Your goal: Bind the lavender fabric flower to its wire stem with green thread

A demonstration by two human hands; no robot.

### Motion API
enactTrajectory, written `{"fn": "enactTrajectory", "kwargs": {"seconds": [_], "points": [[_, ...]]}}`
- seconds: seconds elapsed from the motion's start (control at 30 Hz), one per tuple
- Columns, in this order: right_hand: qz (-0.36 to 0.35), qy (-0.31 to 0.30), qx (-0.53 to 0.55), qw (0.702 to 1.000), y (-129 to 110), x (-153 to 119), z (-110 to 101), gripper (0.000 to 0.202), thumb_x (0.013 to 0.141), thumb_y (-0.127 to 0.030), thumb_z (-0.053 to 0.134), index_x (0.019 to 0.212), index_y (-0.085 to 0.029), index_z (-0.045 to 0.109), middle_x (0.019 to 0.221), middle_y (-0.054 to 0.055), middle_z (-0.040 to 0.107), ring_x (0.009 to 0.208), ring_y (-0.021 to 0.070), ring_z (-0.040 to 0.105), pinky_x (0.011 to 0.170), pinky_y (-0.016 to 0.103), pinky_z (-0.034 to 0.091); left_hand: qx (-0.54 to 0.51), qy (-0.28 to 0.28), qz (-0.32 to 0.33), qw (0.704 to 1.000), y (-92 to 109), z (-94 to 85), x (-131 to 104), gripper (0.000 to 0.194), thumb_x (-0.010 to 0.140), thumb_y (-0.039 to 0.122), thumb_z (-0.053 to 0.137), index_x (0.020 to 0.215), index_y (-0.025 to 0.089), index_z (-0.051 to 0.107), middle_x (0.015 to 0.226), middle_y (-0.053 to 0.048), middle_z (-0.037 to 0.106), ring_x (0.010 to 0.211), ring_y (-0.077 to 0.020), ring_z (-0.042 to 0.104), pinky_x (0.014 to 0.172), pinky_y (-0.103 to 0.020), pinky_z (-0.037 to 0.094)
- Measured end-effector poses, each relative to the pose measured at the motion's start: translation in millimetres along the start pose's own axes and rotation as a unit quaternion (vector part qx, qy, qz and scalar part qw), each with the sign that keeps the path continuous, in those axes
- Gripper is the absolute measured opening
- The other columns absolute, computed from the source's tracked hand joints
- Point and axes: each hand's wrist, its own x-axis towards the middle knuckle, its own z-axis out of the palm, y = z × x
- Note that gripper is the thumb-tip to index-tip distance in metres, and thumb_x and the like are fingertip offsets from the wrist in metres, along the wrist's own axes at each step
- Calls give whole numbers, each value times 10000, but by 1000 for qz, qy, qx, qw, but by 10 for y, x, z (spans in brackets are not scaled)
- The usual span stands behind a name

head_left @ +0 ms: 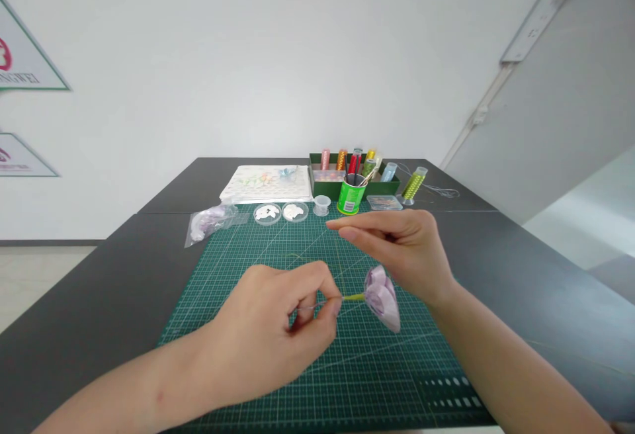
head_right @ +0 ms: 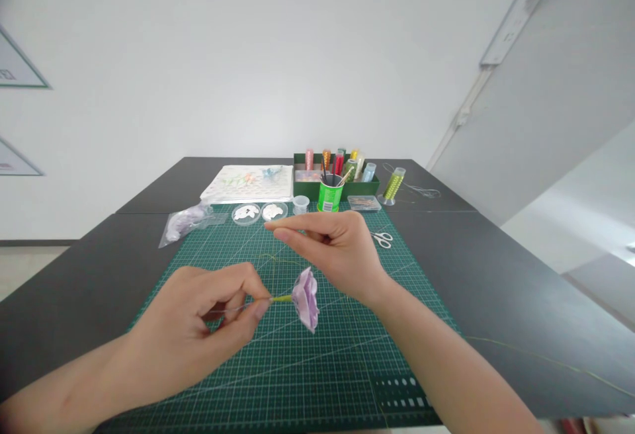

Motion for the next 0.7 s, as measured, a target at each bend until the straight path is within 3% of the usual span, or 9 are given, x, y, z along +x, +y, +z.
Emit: {"fn": "enactTrajectory", "kwargs": {"seconds": [0.17, 0.27, 0.5, 0.6, 0.7], "points": [[30, -33, 18, 999, 90, 21, 37, 139, 843, -318, 779, 902, -236, 874, 608, 34, 683, 507, 109, 469, 441, 238, 280, -18, 33, 22, 999, 4, -43, -7, 160, 925, 96, 542, 807, 203, 564, 545, 128, 341, 397, -25, 330, 404, -146, 254], [33, -61, 29, 997, 136, 21, 50, 167, 863, -346, 761, 904, -229, 872, 549, 15, 611, 508, 107, 449, 451, 237, 284, -6, 104, 42, 994, 5, -81, -10, 130, 930, 101, 562, 853, 203, 588, 540, 133, 339, 372, -24, 305, 375, -153, 226], [45, -184, 81, 979, 126, -39, 88, 217, 910, -333, 715, 934, -172, 857, 455, -72, 322, 435, 51, 206, 405, 222, 140, 137, 258, 33, 956, -73, -147, 13, 106, 953, 137, 575, 883, 178, 642, 490, 110, 470, 397, -36, 408, 425, -174, 255], [50, -217, 108, 969, 69, -85, 146, 229, 915, -305, 709, 979, -135, 848, 435, -86, 310, 406, 42, 177, 383, 230, 118, 61, 256, -15, 965, -128, -140, 63, 129, 960, 176, 573, 857, 186, 650, 454, 107, 458, 382, -45, 377, 426, -182, 254], [63, -220, 145, 963, 62, -108, 227, 213, 911, -294, 717, 957, -130, 845, 435, -90, 309, 404, 40, 183, 384, 233, 119, -140, 190, -94, 967, -165, -136, 106, 182, 984, 274, 567, 838, 194, 641, 404, 112, 400, 350, -53, 294, 396, -187, 216]]}}
